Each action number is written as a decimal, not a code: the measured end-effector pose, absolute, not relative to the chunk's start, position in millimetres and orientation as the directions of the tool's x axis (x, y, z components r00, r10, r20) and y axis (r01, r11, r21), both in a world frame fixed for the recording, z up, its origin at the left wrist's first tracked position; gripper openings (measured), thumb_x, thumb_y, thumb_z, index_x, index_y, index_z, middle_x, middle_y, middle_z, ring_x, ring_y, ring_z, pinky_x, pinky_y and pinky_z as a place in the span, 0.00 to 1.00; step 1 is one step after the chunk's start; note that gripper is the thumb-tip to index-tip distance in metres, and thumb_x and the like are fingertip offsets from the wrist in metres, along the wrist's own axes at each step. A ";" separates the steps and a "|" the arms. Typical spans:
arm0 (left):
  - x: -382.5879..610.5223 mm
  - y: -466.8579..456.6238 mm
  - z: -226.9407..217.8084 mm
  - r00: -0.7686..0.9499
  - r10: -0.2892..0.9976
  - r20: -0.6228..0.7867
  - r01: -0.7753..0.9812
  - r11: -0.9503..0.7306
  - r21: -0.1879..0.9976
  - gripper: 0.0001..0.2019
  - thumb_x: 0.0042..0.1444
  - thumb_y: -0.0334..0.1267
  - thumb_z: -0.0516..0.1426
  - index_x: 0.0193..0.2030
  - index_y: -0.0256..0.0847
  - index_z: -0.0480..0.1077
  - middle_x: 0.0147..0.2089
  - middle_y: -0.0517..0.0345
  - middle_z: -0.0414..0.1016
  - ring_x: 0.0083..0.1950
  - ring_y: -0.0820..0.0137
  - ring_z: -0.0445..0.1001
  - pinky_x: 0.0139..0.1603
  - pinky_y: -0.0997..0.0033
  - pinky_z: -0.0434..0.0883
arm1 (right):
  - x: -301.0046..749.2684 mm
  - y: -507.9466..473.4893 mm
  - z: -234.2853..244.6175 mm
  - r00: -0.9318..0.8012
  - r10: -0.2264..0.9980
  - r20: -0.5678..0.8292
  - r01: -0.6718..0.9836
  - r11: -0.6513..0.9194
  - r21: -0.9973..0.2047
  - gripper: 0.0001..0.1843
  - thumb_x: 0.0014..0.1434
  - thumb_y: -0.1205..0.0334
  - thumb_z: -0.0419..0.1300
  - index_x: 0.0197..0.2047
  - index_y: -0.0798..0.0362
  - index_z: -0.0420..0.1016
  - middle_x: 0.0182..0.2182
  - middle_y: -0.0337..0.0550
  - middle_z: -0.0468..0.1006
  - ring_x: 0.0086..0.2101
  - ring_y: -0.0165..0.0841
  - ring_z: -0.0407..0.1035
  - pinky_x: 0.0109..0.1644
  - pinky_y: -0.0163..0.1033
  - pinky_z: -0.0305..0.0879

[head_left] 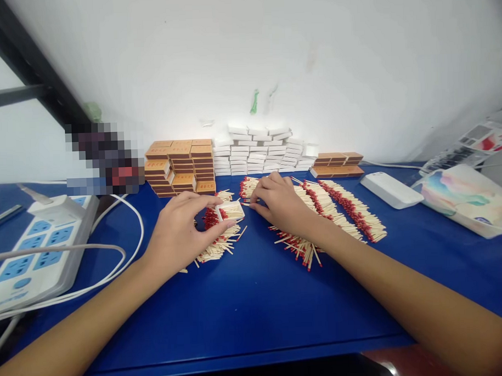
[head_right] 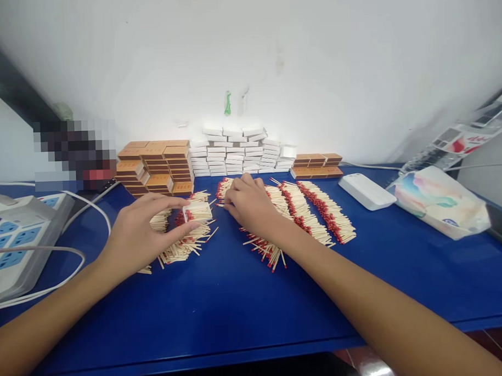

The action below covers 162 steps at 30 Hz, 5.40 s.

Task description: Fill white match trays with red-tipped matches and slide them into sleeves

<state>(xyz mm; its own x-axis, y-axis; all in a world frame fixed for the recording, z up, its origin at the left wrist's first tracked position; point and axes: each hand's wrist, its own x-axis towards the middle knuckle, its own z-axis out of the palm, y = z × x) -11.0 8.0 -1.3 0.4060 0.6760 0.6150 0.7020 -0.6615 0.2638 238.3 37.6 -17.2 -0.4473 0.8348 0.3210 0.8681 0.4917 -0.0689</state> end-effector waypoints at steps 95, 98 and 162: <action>-14.9 9.9 4.6 0.337 0.734 0.589 0.734 -0.597 0.323 0.18 0.56 0.54 0.69 0.46 0.46 0.80 0.43 0.59 0.84 0.44 0.64 0.81 0.50 0.65 0.75 | 248.8 51.1 -15.0 -0.493 0.820 0.289 0.856 0.517 -0.005 0.08 0.68 0.63 0.59 0.37 0.54 0.77 0.41 0.51 0.75 0.47 0.45 0.62 0.47 0.46 0.52; -15.7 11.1 4.3 0.341 0.730 0.593 0.730 -0.603 0.322 0.18 0.56 0.54 0.69 0.46 0.46 0.80 0.44 0.59 0.85 0.44 0.64 0.81 0.50 0.65 0.75 | 248.4 49.7 -13.7 -0.500 0.818 0.285 0.851 0.526 -0.017 0.08 0.69 0.64 0.58 0.37 0.54 0.76 0.41 0.51 0.75 0.46 0.44 0.62 0.46 0.46 0.52; -17.8 14.5 -0.4 0.399 0.700 0.591 0.709 -0.645 0.285 0.19 0.57 0.55 0.68 0.48 0.45 0.79 0.46 0.57 0.84 0.46 0.64 0.81 0.51 0.64 0.74 | 244.1 4.7 -3.0 -0.695 0.712 0.104 0.715 0.667 0.212 0.09 0.68 0.71 0.55 0.41 0.56 0.76 0.43 0.55 0.76 0.46 0.45 0.64 0.50 0.47 0.59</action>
<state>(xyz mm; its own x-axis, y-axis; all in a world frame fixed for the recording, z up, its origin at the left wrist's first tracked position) -17.8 14.5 -0.4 0.3995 0.7005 0.5914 0.7087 -0.6452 0.2854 244.1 4.7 -3.0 -0.6948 0.7117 0.1035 0.7146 0.6667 0.2119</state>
